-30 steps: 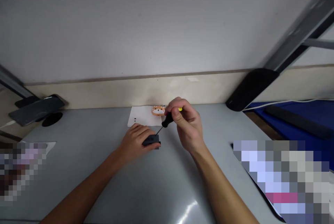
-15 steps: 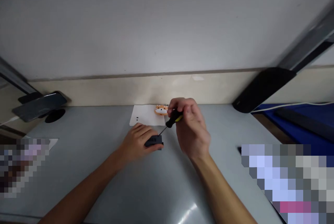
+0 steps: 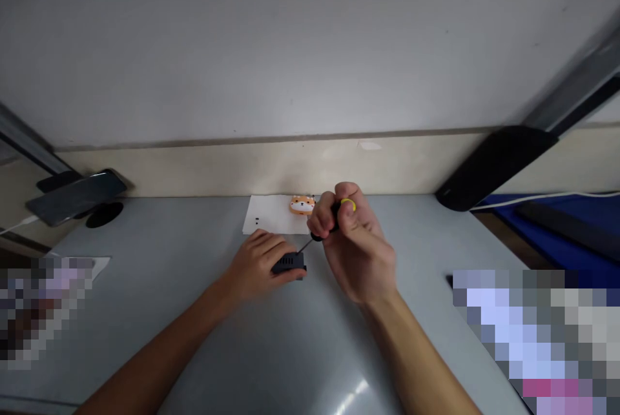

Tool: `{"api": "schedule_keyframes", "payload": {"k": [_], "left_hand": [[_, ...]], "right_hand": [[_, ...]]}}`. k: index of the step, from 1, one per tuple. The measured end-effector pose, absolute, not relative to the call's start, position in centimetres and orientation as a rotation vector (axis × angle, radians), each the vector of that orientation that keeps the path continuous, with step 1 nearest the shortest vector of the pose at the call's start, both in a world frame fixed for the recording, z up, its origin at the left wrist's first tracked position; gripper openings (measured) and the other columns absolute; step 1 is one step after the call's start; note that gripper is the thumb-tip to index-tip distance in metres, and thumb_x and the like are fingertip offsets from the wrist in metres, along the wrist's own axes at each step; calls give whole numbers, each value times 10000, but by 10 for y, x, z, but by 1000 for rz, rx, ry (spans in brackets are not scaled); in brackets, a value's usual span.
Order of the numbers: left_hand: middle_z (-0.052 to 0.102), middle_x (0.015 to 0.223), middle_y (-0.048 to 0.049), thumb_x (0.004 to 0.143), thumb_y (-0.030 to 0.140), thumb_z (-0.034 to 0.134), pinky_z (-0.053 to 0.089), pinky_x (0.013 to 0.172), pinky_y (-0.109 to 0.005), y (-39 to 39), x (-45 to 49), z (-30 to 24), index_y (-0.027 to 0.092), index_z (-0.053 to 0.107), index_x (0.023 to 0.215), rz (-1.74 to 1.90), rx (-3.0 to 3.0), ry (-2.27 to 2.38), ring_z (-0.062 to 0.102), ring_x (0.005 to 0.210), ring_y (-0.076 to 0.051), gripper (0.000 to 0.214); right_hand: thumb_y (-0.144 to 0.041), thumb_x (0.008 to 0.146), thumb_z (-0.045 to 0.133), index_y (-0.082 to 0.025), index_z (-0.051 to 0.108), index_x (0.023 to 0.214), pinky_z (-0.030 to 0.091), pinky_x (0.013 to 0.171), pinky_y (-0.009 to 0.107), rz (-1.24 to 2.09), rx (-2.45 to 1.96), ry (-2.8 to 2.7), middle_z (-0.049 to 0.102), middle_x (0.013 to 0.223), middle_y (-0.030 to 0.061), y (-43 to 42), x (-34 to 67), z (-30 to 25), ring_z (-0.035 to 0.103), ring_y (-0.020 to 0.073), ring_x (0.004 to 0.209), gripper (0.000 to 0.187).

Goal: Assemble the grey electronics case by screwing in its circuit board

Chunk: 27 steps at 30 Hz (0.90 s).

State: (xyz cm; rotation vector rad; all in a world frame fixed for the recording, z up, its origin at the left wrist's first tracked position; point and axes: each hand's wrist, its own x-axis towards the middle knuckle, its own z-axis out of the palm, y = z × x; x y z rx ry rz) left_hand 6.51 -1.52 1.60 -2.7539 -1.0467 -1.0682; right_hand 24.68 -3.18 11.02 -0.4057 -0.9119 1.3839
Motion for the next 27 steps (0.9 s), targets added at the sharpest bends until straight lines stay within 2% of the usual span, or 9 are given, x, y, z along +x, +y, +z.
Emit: {"api": "schedule_keyframes", "payload": {"k": [3, 5, 8, 11, 15, 18, 22, 27], "left_hand": [[723, 888, 9, 952, 566, 620, 445, 812, -339, -15, 65, 16, 192, 630, 931, -1080, -2749, -1056, 672, 826, -167, 374], [723, 892, 7, 955, 554, 623, 447, 813, -339, -15, 66, 17, 193, 630, 926, -1081, -2755, -1059, 672, 826, -167, 362], [718, 878, 2, 959, 542, 623, 450, 813, -341, -16, 65, 17, 196, 632, 933, -1068, -2774, -1055, 673, 824, -173, 348], [718, 871, -7, 960, 544, 619, 454, 816, -350, -16, 65, 17, 199, 635, 936, -1044, -2787, -1061, 676, 826, -181, 346], [718, 875, -7, 953, 551, 625, 454, 805, -356, -16, 65, 17, 199, 632, 945, -1046, -2778, -1050, 677, 827, -187, 352], [718, 876, -8, 951, 545, 632, 456, 796, -354, -16, 65, 18, 198, 631, 940, -1057, -2772, -1045, 676, 822, -189, 347], [716, 877, -6, 952, 542, 633, 464, 811, -353, -16, 64, 18, 201, 634, 945, -1060, -2788, -1047, 676, 833, -187, 340], [714, 884, -8, 959, 541, 621, 469, 827, -361, -16, 63, 18, 201, 630, 955, -1034, -2796, -1056, 676, 844, -191, 341]], "right_hand": [[-372, 930, 658, -273, 635, 965, 486, 708, 313, 1298, -466, -982, 533, 891, 26, -27, 249, 107, 522, 154, 757, 108], [-383, 964, 603, -257, 667, 972, 502, 762, 330, 1235, -505, -1008, 566, 966, 47, -22, 253, 104, 561, 174, 841, 141], [-375, 992, 547, -243, 677, 946, 512, 754, 332, 1241, -508, -972, 552, 880, 44, -15, 258, 100, 554, 177, 816, 191], [-362, 1002, 522, -248, 648, 945, 490, 653, 290, 1371, -428, -831, 465, 756, 7, -11, 260, 100, 484, 148, 685, 179], [-471, 1001, 510, -241, 611, 934, 462, 586, 261, 1484, -347, -670, 373, 719, -17, -14, 256, 104, 420, 134, 628, 260], [-500, 961, 579, -241, 591, 905, 472, 606, 263, 1478, -345, -691, 394, 748, -12, -16, 253, 105, 437, 134, 655, 265], [-422, 880, 724, -269, 590, 939, 472, 629, 259, 1430, -375, -721, 423, 776, -17, -13, 254, 99, 461, 134, 681, 211], [-394, 935, 655, -283, 610, 942, 493, 701, 287, 1384, -464, -803, 497, 830, -2, -10, 256, 97, 516, 148, 743, 120]]}}
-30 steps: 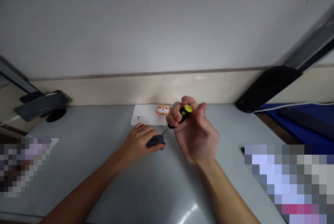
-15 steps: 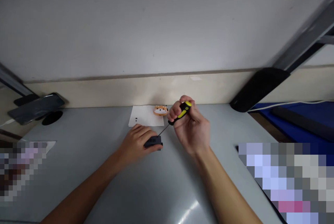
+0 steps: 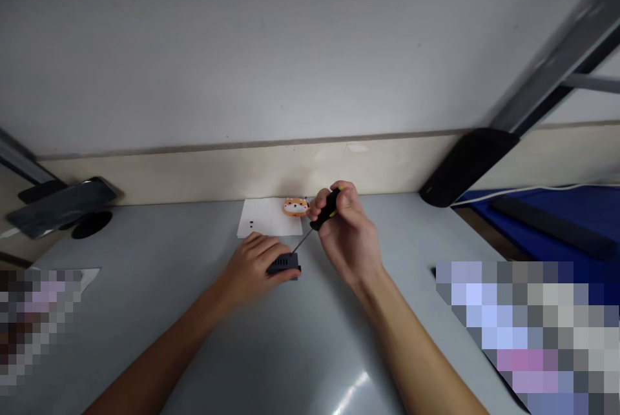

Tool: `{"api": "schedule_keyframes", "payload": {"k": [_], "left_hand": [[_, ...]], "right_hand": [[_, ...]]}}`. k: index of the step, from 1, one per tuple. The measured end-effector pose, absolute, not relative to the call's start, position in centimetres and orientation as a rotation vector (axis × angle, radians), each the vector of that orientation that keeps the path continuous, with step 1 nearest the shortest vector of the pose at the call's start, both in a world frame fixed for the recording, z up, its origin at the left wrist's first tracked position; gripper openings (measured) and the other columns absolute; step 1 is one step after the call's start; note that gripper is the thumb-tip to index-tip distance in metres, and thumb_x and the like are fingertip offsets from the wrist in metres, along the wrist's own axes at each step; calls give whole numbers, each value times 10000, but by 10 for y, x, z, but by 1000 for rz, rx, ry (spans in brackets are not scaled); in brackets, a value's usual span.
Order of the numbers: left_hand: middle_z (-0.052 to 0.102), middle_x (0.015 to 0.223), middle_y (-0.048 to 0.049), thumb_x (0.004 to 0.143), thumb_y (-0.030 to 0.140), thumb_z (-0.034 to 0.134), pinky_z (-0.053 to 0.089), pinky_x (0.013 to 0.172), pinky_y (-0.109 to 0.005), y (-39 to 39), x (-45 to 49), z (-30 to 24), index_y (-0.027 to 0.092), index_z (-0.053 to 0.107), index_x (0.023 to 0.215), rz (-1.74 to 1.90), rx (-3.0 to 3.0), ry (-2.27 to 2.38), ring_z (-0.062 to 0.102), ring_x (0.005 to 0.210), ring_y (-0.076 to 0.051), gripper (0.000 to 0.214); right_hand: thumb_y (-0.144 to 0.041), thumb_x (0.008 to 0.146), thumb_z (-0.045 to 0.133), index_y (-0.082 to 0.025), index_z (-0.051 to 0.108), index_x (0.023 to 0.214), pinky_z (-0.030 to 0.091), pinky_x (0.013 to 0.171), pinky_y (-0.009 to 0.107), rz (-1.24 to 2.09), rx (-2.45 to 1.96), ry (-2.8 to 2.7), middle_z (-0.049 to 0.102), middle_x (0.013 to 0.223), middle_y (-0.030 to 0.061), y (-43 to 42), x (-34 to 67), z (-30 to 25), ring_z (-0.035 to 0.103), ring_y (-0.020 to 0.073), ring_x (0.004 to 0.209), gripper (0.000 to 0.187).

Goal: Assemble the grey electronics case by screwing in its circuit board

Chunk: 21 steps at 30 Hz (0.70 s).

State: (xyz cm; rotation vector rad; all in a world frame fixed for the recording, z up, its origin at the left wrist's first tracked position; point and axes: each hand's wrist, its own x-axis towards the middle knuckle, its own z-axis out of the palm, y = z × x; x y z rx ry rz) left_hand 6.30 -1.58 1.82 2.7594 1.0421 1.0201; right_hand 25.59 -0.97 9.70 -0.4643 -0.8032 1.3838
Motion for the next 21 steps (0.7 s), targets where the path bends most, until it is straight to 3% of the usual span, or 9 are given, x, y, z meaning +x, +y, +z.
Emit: {"api": "schedule_keyframes", "payload": {"k": [4, 9, 21], "left_hand": [[724, 905, -16, 956, 541, 626, 470, 823, -361, -16, 63, 19, 203, 633, 954, 1009, 2752, 1028, 683, 854, -196, 338], [724, 895, -13, 950, 535, 640, 464, 825, -359, -16, 64, 20, 204, 631, 953, 1010, 2743, 1045, 686, 861, -198, 331], [712, 885, -17, 933, 529, 664, 457, 802, -363, -16, 64, 19, 203, 620, 940, 941, 2712, 1071, 671, 844, -202, 329]], "right_hand": [[-468, 961, 584, -300, 632, 1016, 514, 776, 351, 1405, -516, -864, 554, 871, 17, -15, 254, 101, 566, 180, 799, 184], [-468, 984, 517, -292, 617, 946, 484, 644, 331, 1434, -478, -772, 435, 706, -10, -20, 253, 104, 444, 154, 600, 206], [-483, 971, 532, -288, 601, 955, 444, 634, 322, 1402, -473, -822, 409, 724, -13, -19, 253, 102, 396, 149, 591, 207]]}}
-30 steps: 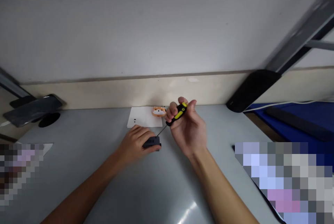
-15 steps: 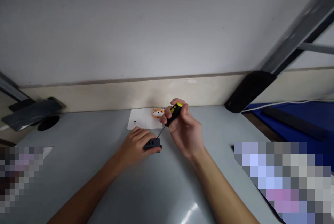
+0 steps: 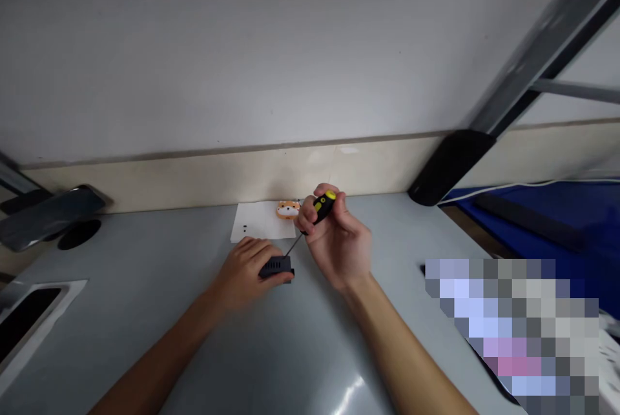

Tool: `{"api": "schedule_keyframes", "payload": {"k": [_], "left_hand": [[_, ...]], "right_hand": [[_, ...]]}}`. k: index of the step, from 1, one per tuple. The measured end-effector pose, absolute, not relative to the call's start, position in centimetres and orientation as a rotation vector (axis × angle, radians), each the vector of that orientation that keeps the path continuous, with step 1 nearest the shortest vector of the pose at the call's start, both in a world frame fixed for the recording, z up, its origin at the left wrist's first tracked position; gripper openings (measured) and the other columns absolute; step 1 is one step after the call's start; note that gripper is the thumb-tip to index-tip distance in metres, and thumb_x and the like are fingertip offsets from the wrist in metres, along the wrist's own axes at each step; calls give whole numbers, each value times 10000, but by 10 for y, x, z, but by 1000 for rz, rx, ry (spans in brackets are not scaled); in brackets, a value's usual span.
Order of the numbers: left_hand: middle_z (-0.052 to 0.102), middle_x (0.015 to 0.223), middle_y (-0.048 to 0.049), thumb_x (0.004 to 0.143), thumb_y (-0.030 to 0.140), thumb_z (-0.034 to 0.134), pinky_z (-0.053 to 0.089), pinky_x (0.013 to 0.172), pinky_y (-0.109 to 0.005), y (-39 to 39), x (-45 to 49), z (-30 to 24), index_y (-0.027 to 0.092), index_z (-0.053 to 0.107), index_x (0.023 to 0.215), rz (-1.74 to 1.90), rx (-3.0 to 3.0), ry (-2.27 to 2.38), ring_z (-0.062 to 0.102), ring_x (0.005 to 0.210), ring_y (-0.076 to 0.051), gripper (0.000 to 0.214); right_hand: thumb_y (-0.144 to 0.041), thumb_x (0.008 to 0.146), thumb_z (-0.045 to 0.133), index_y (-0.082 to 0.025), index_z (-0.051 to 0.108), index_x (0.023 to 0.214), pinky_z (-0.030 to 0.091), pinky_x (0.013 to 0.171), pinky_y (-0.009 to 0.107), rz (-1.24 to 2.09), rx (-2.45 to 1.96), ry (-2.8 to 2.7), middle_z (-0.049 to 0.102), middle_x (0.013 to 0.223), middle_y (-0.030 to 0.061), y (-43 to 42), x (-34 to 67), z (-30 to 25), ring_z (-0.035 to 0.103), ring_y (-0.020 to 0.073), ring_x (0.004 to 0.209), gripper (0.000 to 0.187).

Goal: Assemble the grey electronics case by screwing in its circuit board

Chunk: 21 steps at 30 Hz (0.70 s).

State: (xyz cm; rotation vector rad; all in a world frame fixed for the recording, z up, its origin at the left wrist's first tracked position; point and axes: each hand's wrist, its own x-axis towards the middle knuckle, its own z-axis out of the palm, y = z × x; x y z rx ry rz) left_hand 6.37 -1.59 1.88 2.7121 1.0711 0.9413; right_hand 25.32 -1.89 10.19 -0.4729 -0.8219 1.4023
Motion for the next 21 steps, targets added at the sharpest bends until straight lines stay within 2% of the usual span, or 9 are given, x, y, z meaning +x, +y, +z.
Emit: {"api": "schedule_keyframes", "payload": {"k": [21], "left_hand": [[719, 859, -3, 899, 539, 705, 460, 807, -357, -14, 63, 15, 208, 630, 916, 1025, 2650, 1019, 678, 831, -187, 340]], "right_hand": [[-491, 979, 513, -272, 599, 932, 442, 628, 323, 1386, -470, -859, 421, 716, -5, -22, 250, 104, 415, 156, 607, 240]]}}
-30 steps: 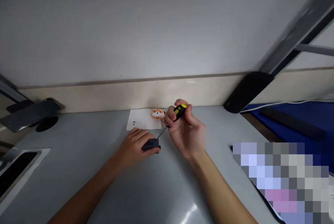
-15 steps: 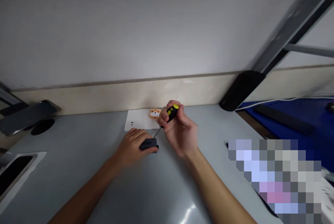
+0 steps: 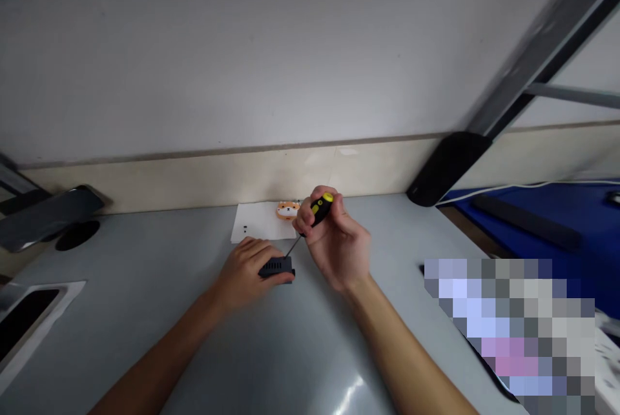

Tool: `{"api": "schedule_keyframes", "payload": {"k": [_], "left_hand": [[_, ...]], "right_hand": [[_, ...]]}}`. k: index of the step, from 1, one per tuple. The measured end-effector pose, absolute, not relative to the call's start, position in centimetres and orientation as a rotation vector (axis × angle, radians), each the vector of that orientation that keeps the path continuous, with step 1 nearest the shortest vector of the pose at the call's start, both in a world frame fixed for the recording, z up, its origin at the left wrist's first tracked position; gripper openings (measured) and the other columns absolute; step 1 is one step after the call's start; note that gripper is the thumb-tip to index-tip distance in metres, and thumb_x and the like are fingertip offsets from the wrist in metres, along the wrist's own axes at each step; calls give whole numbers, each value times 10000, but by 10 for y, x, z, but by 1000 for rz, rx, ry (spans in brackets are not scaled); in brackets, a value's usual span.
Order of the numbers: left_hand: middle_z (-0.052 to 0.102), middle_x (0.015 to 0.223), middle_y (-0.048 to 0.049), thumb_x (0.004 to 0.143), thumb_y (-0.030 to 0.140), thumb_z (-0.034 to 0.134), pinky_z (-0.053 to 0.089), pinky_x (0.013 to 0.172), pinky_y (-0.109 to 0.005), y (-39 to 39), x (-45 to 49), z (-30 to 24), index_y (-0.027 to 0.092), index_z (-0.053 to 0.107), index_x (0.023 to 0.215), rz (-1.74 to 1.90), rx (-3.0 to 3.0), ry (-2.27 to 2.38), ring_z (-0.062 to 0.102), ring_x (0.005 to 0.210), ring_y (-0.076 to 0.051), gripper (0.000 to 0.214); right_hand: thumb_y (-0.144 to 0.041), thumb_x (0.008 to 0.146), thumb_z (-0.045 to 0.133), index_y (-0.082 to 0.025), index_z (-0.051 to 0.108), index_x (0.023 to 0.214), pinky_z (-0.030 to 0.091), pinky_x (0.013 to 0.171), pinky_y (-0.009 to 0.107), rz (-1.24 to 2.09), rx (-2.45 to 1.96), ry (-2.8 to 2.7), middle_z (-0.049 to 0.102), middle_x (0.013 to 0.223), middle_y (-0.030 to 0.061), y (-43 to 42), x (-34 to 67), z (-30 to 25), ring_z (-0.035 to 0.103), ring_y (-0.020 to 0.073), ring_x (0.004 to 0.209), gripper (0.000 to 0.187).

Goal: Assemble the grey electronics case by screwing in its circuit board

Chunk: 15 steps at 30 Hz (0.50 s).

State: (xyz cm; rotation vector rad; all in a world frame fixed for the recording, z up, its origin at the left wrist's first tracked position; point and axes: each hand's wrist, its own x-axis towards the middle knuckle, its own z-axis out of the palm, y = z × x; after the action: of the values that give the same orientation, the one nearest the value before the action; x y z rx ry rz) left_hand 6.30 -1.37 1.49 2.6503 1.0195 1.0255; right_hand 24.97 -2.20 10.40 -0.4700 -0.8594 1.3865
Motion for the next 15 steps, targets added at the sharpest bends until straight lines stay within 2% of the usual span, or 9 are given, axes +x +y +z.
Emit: {"api": "schedule_keyframes", "payload": {"k": [6, 15], "left_hand": [[715, 853, -10, 904, 533, 701, 460, 802, -359, -14, 63, 15, 209, 634, 933, 1037, 2655, 1014, 678, 829, -194, 333], [713, 849, -4, 895, 526, 716, 455, 808, -365, -13, 63, 14, 202, 631, 928, 1030, 2661, 1014, 676, 822, -195, 336]], "right_hand": [[-506, 977, 510, -269, 583, 915, 454, 627, 342, 1375, -499, -892, 443, 723, 0, -23, 249, 105, 433, 161, 606, 255], [-475, 993, 482, -263, 588, 912, 434, 619, 314, 1346, -449, -818, 397, 716, -3, -22, 250, 104, 407, 148, 600, 251]]}}
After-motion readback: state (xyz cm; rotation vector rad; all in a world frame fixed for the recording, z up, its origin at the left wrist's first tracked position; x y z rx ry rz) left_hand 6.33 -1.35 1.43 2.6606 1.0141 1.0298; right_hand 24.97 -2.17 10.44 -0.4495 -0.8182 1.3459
